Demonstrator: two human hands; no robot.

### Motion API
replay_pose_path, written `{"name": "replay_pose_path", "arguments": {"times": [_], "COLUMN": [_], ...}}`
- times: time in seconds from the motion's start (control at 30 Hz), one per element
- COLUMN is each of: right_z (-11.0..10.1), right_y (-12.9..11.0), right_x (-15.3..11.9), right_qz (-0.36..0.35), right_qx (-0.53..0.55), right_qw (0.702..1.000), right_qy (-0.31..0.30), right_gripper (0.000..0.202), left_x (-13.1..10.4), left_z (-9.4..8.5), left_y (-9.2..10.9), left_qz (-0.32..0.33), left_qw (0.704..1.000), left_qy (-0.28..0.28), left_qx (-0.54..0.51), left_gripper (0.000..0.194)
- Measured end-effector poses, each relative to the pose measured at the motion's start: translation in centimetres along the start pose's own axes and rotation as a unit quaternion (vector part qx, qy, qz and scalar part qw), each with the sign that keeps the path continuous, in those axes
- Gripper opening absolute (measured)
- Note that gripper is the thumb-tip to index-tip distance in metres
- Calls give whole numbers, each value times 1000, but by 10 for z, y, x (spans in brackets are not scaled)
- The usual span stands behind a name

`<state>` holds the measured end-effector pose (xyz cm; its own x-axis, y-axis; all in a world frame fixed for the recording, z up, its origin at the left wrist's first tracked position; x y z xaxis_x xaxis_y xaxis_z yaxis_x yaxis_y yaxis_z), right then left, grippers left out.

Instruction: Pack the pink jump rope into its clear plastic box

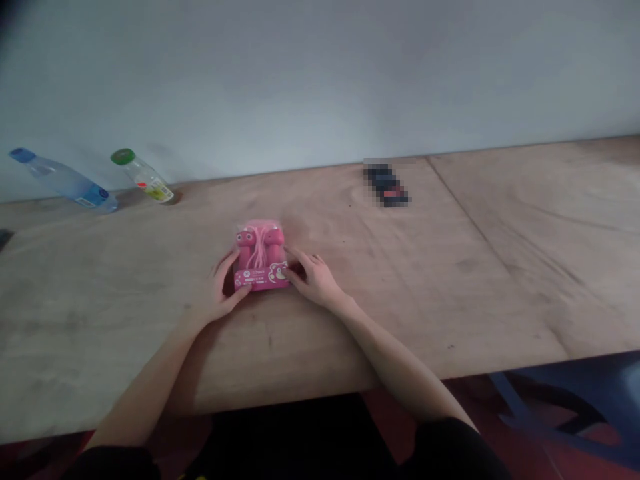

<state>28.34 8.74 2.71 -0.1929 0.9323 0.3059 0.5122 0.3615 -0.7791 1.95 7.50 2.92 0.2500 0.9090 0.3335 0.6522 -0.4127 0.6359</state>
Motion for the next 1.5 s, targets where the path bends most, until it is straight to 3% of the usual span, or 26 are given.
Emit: {"name": "replay_pose_path", "arguments": {"times": [0.2,0.37,0.53,0.7,0.87,0.97,1.1,1.23,1.5], "right_z": [-3,-3,2,0,3,3,5,7,6], "right_y": [-4,1,1,2,-2,-3,-2,4,24], "right_x": [0,3,5,7,7,7,14,35,106], "right_qz": [-18,6,11,11,-54,-79,-93,-66,36], "right_qx": [20,15,2,-20,-26,-64,-133,-190,-260], "right_qw": [999,1000,997,996,998,995,985,977,963], "right_qy": [-47,19,77,90,9,23,60,70,63], "right_gripper": [106,61,41,39,57,46,31,31,39], "left_x": [0,-2,-2,5,6,3,6,32,121], "left_z": [0,-3,-3,-2,1,4,7,14,25], "left_y": [-2,2,2,-4,-6,-8,-11,-20,-40], "left_qz": [-28,-8,16,-3,-9,-10,4,-17,-83], "left_qw": [999,998,994,987,988,988,983,984,987], "left_qy": [22,69,109,158,156,151,184,177,135], "left_qx": [-3,11,3,9,6,16,12,3,-12], "left_gripper": [69,52,47,36,41,48,35,33,34]}}
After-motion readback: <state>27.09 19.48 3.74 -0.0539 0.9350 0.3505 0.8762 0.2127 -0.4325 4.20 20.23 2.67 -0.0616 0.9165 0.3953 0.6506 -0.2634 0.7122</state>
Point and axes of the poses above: each hand's wrist, its own x-axis towards the middle knuckle, its own z-axis out of the palm, y = z × x, the point moved 7 cm from there along x, towards the middle knuckle, and after that the axes turned 7 degrees about y, right-handed, at the moved point
